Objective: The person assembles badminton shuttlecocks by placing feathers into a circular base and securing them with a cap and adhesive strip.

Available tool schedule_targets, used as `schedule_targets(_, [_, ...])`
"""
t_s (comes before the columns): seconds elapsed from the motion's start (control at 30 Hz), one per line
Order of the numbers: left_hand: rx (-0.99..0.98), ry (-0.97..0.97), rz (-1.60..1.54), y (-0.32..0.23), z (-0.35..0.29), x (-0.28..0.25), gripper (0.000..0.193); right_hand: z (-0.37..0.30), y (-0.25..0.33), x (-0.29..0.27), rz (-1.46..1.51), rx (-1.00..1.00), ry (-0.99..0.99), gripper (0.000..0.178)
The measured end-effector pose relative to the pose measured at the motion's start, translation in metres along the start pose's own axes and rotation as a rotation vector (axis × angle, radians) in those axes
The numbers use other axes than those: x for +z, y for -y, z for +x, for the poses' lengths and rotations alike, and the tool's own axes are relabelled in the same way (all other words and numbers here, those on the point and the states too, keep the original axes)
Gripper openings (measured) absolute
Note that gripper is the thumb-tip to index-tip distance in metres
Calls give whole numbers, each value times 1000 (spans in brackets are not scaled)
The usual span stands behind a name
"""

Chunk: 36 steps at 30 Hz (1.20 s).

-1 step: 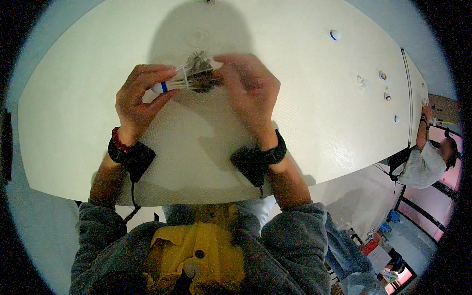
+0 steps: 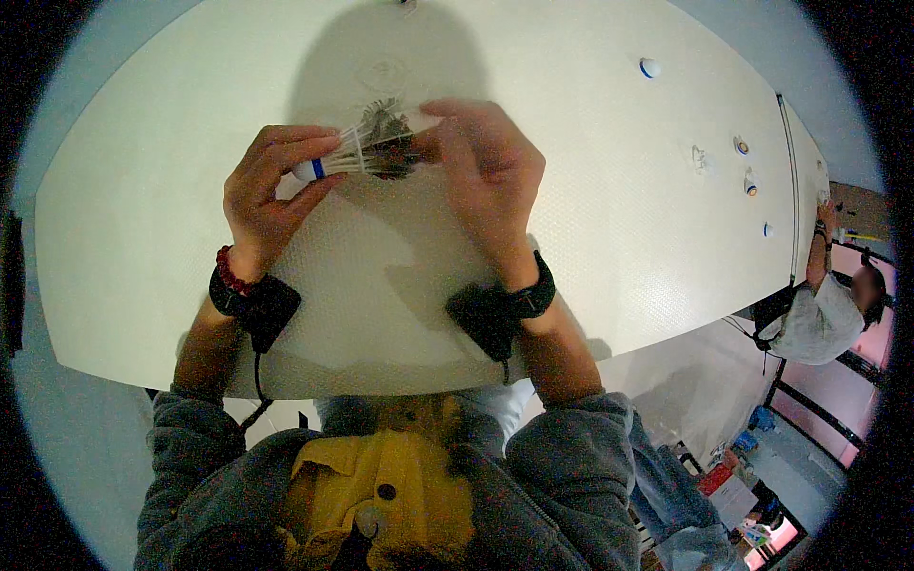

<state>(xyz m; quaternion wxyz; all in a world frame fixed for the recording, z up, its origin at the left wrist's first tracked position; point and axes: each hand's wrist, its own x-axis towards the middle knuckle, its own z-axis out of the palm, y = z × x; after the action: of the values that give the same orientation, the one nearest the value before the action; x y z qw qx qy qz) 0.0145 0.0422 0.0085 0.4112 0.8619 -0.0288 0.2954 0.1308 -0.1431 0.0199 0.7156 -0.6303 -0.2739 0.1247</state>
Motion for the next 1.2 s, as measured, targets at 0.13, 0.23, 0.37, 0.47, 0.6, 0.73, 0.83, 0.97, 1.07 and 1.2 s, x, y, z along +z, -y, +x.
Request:
schedule_targets(0.13, [27,-13,-24,-1,0,0,34,5,1,-1,166,92,63,33])
schedule_targets(0.23, [21,9,28,-3,-1,0,35,2,-1,3,87,87,207,38])
schedule_targets(0.37, [71,41,54,-1,0,0,36,-1,-6,9,-151,43,134,32])
schedule_targets(0.47, [86,53,30,-1,2,0,36,-2,-3,9,-61,104,95,27])
schedule_targets(0.6, [71,39,19,-2,2,-1,35,-1,-6,6,-45,78,93,28])
schedule_targets(0.73, [100,-20,17,2,2,0,34,1,0,6,154,141,95,30])
schedule_targets(0.83, [122,-59,12,4,2,1,34,0,-2,10,152,151,102,28])
schedule_targets(0.97, [120,-51,31,3,0,1,33,-3,-13,1,-80,161,226,20])
schedule_targets(1.07, [75,-85,-4,6,-1,2,33,-2,-18,3,-159,-58,184,17])
schedule_targets(1.2, [115,45,-16,10,-2,0,38,-2,-16,4,-150,-40,158,18])
